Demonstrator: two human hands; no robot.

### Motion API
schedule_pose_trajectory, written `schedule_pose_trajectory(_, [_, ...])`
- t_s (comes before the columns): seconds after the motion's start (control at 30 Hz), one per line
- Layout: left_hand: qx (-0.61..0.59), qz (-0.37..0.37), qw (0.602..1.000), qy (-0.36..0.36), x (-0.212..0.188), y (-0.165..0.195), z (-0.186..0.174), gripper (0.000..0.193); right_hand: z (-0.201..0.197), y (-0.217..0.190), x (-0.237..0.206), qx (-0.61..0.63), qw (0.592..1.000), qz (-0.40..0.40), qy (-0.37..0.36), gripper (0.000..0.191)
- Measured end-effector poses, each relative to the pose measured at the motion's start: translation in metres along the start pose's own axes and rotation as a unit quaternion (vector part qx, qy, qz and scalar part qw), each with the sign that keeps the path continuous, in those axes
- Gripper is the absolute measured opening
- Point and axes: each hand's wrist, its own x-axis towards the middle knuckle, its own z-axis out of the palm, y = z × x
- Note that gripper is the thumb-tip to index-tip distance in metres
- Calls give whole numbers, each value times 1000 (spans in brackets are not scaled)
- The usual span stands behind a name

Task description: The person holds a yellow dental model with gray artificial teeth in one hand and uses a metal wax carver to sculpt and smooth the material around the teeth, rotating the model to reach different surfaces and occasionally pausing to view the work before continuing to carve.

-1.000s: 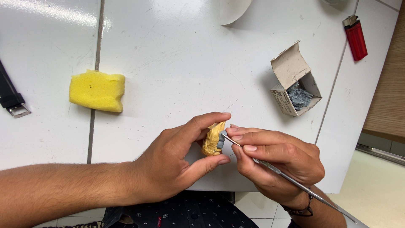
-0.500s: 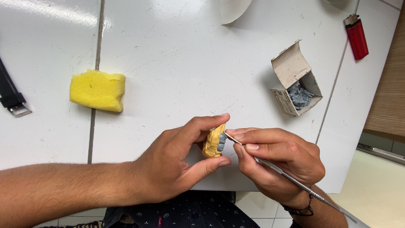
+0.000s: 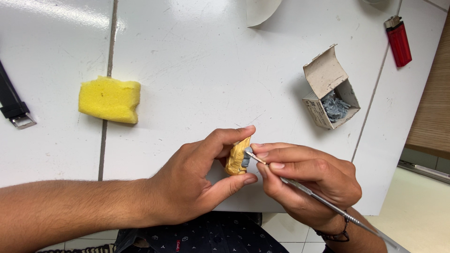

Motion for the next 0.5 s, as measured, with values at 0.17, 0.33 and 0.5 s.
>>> schedule_pose_trajectory(0.17, [-7,6,1000,-12,-1,0,0,65,0,1,-1,28,1000,10,5,23])
schedule_pose_trajectory(0.33, [-17,4,1000,-11,-1,-1,0,65,0,0,-2,6,1000,14,2,23])
schedule_pose_trajectory(0.5, [20,15,1000,7,-1,0,1,65,0,2,0,30,999,-8,-12,25])
